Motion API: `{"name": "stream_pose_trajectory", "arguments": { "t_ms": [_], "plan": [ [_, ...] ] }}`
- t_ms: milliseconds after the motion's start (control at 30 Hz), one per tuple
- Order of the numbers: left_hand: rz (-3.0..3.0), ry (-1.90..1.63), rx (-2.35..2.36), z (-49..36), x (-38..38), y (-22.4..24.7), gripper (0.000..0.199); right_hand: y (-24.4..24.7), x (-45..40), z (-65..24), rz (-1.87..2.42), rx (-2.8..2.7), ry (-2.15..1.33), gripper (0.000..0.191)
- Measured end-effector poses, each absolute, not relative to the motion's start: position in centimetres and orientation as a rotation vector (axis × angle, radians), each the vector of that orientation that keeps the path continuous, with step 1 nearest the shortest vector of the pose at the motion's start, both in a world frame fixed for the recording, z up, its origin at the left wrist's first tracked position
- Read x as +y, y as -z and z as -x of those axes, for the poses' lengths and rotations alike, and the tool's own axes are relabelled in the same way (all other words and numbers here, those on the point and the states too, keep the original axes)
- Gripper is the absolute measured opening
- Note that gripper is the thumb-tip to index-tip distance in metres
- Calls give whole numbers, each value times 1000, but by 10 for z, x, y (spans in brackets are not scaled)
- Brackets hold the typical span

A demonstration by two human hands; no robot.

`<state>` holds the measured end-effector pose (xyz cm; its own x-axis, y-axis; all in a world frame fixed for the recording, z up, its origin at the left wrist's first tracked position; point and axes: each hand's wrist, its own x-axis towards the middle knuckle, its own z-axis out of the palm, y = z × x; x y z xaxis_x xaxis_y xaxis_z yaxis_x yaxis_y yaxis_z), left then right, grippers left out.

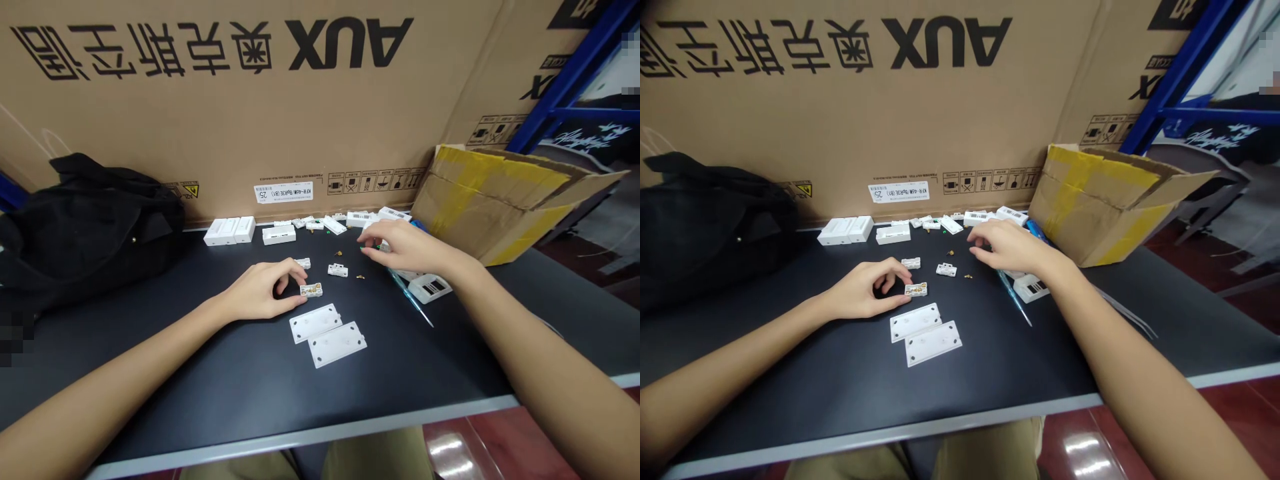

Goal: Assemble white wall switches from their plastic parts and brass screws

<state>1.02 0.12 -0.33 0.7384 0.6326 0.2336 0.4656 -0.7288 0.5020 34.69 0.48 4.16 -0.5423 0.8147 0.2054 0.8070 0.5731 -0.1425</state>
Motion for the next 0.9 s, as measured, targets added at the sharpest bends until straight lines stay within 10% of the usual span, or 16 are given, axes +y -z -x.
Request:
{"name": "stream_pose_trajectory", "arguments": {
  "t_ms": [900],
  "plan": [
    [-2591,-492,869,-7,1,6,27,-48,3,-369,1762,-2503,-198,16]
  ]
}}
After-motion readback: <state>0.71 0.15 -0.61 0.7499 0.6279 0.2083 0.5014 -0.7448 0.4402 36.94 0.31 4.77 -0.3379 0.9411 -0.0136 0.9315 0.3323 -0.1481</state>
